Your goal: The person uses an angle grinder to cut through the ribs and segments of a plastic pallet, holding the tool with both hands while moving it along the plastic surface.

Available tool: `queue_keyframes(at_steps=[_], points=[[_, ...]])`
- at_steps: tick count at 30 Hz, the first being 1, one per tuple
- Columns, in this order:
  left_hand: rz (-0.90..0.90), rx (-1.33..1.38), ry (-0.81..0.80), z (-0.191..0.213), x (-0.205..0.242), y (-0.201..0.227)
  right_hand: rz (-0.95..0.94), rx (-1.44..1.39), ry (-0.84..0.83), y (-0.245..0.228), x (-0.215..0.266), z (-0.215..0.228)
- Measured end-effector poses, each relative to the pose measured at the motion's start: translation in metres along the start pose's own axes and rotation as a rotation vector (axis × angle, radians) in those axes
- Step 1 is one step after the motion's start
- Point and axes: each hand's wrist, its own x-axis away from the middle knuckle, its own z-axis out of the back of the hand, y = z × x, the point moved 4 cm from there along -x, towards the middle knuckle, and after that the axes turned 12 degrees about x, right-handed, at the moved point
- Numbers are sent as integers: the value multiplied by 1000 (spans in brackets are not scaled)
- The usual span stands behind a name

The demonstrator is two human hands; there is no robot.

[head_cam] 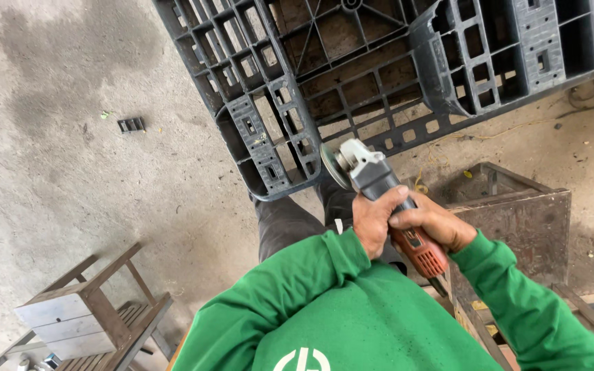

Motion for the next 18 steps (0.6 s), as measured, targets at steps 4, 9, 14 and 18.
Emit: queue_keyframes(at_steps=[4,9,14,18], points=[[-63,-91,-56,-13,0,8,52,41,-14,-13,3,10],[-122,9,-10,-30,-46,26,50,9,-41,-42,-35,36],[-135,100,37,-25,-55,22,16,7,-104,-49,-45,44],[-257,132,45,-19,-53,11,-34,25,-81,-40,-39,40]])
